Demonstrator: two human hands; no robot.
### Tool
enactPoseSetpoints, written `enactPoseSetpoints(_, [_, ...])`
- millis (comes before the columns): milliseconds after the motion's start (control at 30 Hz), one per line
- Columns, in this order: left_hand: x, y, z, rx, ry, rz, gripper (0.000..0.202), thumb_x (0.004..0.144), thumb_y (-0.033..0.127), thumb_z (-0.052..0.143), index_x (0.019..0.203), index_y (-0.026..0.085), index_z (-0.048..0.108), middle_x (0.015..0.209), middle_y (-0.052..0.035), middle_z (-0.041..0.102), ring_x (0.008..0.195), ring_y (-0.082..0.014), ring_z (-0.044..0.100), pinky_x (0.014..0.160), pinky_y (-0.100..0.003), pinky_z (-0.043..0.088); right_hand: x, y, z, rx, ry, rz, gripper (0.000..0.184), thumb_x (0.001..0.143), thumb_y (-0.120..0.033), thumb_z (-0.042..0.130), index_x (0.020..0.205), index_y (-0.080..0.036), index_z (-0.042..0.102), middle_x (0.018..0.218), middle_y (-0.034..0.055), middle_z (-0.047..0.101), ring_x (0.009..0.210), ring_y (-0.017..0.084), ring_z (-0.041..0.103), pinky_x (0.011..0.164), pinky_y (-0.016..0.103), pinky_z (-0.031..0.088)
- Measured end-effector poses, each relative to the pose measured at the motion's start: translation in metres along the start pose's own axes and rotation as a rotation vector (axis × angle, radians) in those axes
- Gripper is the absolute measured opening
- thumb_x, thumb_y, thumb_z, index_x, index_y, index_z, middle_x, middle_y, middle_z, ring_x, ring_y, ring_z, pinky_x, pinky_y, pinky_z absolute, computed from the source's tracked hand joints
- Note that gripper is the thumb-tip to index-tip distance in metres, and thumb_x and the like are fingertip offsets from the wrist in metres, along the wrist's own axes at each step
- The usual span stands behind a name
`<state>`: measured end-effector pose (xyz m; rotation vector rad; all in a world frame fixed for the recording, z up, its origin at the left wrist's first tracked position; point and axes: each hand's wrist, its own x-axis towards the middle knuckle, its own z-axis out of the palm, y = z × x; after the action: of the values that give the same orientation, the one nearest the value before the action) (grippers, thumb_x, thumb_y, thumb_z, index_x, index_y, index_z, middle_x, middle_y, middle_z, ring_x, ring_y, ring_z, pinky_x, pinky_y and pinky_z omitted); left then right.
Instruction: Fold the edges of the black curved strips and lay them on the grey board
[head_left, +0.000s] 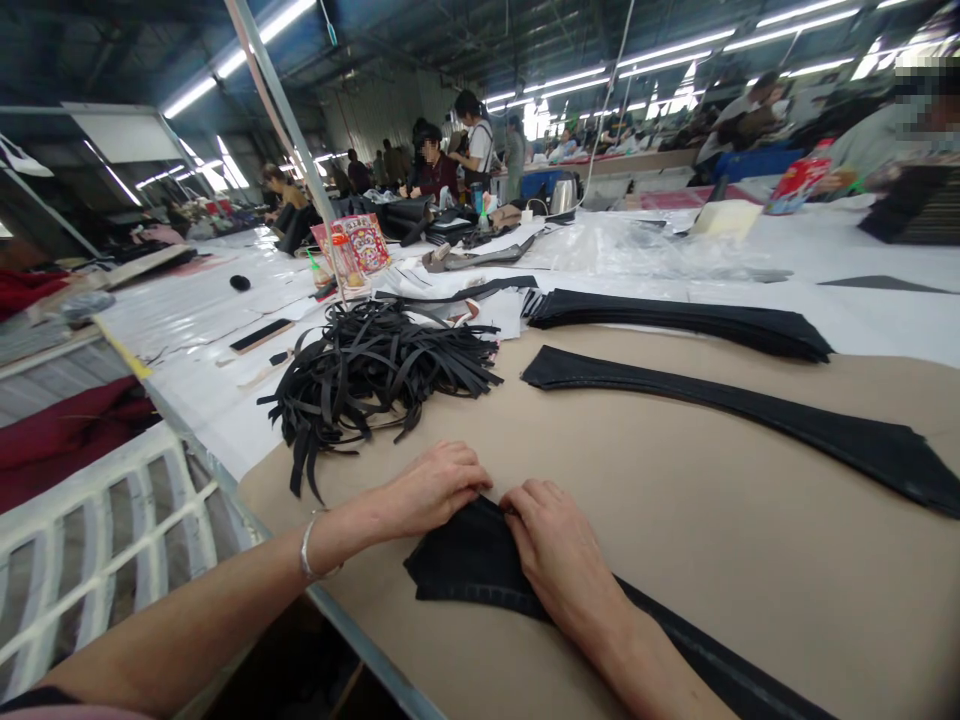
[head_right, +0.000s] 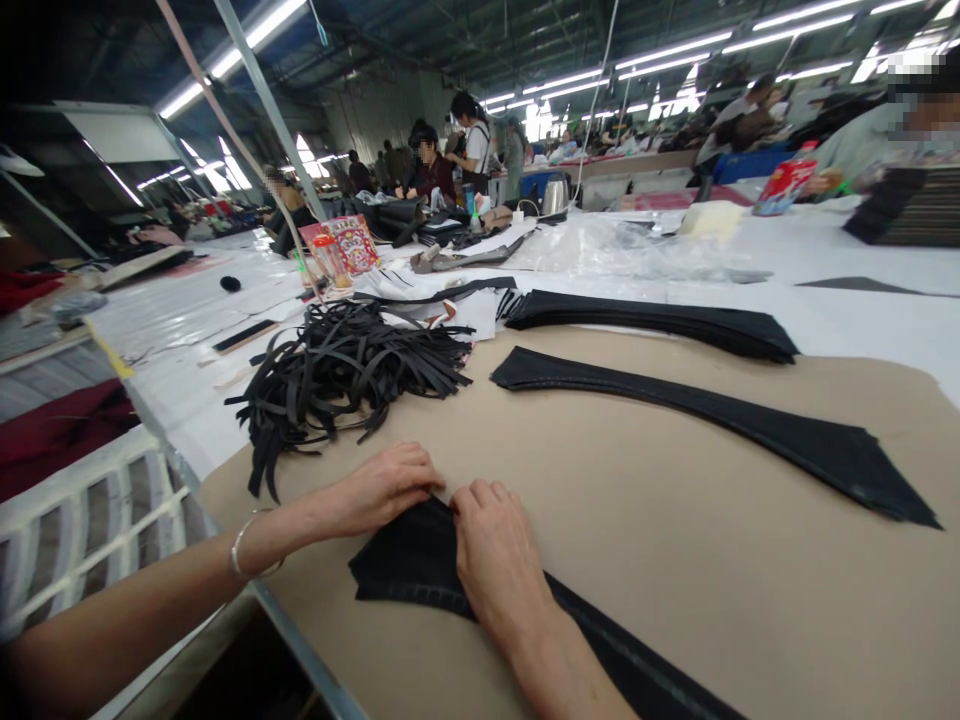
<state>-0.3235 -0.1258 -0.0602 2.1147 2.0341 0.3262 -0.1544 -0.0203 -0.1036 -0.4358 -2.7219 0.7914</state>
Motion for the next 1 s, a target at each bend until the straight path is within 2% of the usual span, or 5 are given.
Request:
enactPoseSetpoints(167, [-0.001, -0.001, -0.001, -0.051, 0.026, -0.005, 0.008, 0.088, 0.014, 0.059, 0.089, 0.019, 0.066, 0.097, -0.0036, 0.06, 0.096, -0.0168, 0.054, 0.087, -0.027, 0.042, -0.003, 0.001, 0.002, 0.029, 0.037, -0.031, 0.017, 0.09, -0.001, 0.054, 0.091, -0.016, 0.063, 0.089, 0.0046, 0.056, 0.089, 0.023, 0.051, 0.083, 0.035, 0.042])
enactPoseSetpoints(300, [0.003, 0.001, -0.004, -0.038, -0.026, 0.007, 0.011, 0.089, 0.012, 0.056, 0.086, 0.018, 0.064, 0.091, -0.0031, 0.061, 0.09, -0.0168, 0.055, 0.083, -0.027, 0.043, -0.004, 0.0, 0.002, 0.033, 0.047, -0.031, 0.017, 0.09, -0.001, 0.053, 0.09, -0.016, 0.062, 0.088, 0.0046, 0.055, 0.088, 0.023, 0.05, 0.082, 0.035, 0.042])
enactPoseSetpoints(567, [0.002, 0.003, -0.002, 0.003, -0.024, 0.044, 0.012, 0.089, 0.011, 0.054, 0.094, 0.017, 0.063, 0.087, -0.0036, 0.062, 0.088, -0.0175, 0.055, 0.082, -0.028, 0.041, -0.009, 0.001, 0.003, -0.032, 0.05, -0.07, 0.02, 0.092, -0.001, 0.047, 0.091, -0.016, 0.06, 0.089, 0.0055, 0.054, 0.086, 0.023, 0.048, 0.08, 0.036, 0.042])
enactPoseSetpoints(667, [0.001, 0.002, 0.0, 0.035, -0.022, 0.074, 0.014, 0.09, 0.011, 0.052, 0.088, 0.018, 0.064, 0.083, -0.0031, 0.061, 0.086, -0.0167, 0.055, 0.081, -0.028, 0.041, -0.01, 0.003, 0.003, -0.025, 0.058, -0.076, 0.023, 0.09, 0.001, 0.046, 0.093, -0.017, 0.061, 0.09, 0.0057, 0.054, 0.088, 0.023, 0.048, 0.081, 0.036, 0.041])
enactPoseSetpoints(1000, [-0.009, 0.003, 0.008, 0.383, 0.119, 0.263, 0.025, 0.095, 0.012, 0.04, 0.085, 0.016, 0.063, 0.084, -0.0051, 0.062, 0.088, -0.019, 0.053, 0.082, -0.034, 0.041, -0.014, 0.001, -0.001, -0.208, 0.037, -0.192, 0.024, 0.083, 0.004, 0.054, 0.096, -0.016, 0.062, 0.091, 0.006, 0.056, 0.086, 0.023, 0.049, 0.078, 0.034, 0.041])
